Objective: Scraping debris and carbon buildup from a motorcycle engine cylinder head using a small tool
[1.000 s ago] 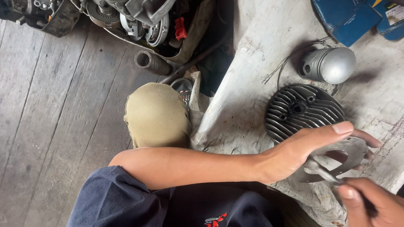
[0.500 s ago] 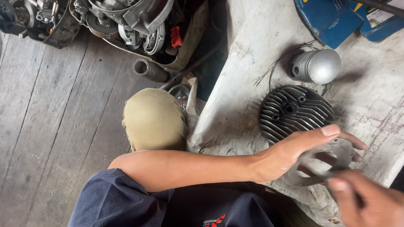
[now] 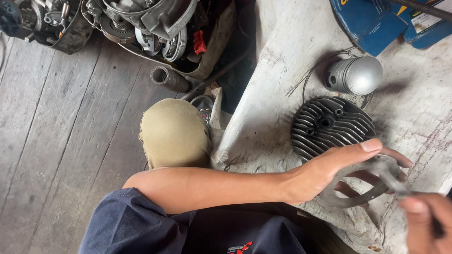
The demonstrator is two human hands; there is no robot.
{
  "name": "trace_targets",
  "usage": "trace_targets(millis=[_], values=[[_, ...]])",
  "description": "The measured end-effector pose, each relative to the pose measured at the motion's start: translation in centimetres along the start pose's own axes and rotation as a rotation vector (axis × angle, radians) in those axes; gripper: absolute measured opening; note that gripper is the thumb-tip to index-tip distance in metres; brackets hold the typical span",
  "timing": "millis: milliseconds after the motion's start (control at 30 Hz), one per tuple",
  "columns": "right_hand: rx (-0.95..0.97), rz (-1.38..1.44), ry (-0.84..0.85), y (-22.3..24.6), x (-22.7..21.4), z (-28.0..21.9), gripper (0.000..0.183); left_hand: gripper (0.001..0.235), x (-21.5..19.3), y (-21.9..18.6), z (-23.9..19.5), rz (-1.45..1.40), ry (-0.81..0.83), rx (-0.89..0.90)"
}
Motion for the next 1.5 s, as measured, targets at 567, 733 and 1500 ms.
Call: trace_targets(millis=[567, 733, 1500], values=[[0.074, -0.069, 0.005, -4.2, -0.1, -0.6, 0.031, 0.044, -0.8, 0.8, 0.5, 0.041, 0.007, 0.009], [-0.118, -0.268, 0.231, 0.3, 1.0, -0.2, 0.02, 0.047, -0.7, -0.1, 0.5, 0.222, -0.113, 0.03], [-0.088, -0.426, 0.04, 0.5, 0.2, 0.1, 0.015, 0.039, 0.4, 0.0, 0.1, 0.0, -0.075, -0.028]])
Point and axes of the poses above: each hand's wrist, its own z-axis towards the middle knuckle, its own x-axis out of the palm, y = z × x, the point moved 5 cm from there along z, towards the middle knuckle, and after that the axes turned 14 degrees about -y, right-handed, at the moved point
